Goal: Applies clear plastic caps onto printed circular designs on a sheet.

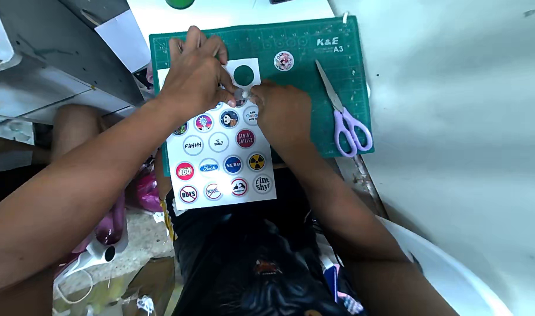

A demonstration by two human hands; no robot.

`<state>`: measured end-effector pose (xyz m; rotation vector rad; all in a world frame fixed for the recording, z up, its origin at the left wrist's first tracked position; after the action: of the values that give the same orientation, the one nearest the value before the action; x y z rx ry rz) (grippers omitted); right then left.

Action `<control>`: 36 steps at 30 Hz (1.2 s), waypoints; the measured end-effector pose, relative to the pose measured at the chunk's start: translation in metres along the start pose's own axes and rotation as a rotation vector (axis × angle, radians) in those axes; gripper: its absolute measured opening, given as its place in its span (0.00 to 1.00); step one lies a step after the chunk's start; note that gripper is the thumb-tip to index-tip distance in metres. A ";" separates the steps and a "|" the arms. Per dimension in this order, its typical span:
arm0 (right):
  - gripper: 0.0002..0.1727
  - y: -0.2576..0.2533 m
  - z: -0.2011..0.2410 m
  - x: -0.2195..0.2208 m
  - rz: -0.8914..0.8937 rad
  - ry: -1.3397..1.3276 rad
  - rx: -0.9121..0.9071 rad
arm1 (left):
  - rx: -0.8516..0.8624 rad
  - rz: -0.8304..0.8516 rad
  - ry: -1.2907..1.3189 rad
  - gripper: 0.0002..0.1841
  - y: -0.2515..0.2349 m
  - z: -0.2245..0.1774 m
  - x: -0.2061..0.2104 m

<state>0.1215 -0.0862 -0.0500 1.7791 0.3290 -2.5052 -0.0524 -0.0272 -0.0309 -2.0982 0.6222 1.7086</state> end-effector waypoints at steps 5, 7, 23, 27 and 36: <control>0.12 0.000 0.003 0.000 -0.003 0.034 0.022 | 0.025 -0.009 -0.015 0.10 -0.001 -0.001 0.001; 0.11 0.002 0.003 -0.002 -0.004 0.003 0.003 | 0.044 -0.017 0.004 0.10 0.000 -0.001 0.002; 0.43 0.083 -0.057 -0.042 0.300 -0.058 -0.211 | -0.046 0.073 0.058 0.12 -0.003 0.001 0.005; 0.34 0.086 -0.061 -0.037 0.287 -0.017 -0.236 | -0.067 0.087 0.066 0.12 -0.003 -0.001 0.004; 0.31 0.072 -0.078 -0.051 0.276 0.048 -0.236 | -0.122 0.028 0.077 0.13 -0.007 -0.009 0.009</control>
<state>0.2230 -0.1444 -0.0373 1.6665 0.3390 -2.1426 -0.0396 -0.0278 -0.0373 -2.2586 0.5858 1.7276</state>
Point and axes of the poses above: each hand's wrist, its own y-axis away from the middle knuckle, its own x-axis out of the palm, z = x × y, the point moved 3 cm from there along -y, towards the middle knuckle, and after that the axes turned 3 degrees about -y, right-handed, at the moved point
